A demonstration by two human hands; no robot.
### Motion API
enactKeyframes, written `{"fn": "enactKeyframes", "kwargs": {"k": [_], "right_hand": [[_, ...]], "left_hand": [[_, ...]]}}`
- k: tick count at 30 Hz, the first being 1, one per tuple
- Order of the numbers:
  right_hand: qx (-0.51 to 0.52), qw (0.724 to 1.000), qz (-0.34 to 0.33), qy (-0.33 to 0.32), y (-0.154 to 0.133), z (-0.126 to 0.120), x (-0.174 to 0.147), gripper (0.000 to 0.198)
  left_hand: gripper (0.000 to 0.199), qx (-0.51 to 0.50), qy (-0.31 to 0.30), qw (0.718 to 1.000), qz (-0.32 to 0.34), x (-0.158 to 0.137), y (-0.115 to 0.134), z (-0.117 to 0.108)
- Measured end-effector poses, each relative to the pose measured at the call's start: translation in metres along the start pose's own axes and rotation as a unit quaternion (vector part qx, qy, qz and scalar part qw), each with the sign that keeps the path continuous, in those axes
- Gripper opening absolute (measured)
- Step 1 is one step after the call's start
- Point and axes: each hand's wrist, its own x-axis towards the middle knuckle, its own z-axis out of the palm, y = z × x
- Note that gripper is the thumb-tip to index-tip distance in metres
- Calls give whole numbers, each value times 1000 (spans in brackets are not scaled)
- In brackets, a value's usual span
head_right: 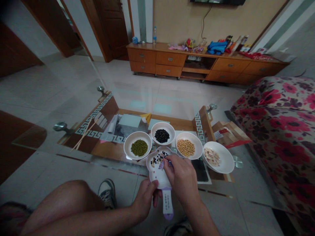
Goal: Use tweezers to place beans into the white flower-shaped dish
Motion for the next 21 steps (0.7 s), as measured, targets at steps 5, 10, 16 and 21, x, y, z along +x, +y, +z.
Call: {"fn": "enactKeyframes", "kwargs": {"k": [5, 10, 16, 21], "right_hand": [[-26, 995, 66, 66, 3, 3, 7, 24], [-35, 990, 116, 67, 5, 6, 15, 24], [-24, 985, 156, 76, 4, 6, 15, 28], [-18, 980, 182, 78, 4, 1, 10, 31]], "left_hand": [[67, 2, 3, 1000, -7, -1, -2, 0], [65, 1, 4, 1000, -10, 0, -1, 0], [65, 1, 9, 1000, -17, -1, 1, 1], [65, 5, 5, 1000, -11, -3, 2, 1]]}}
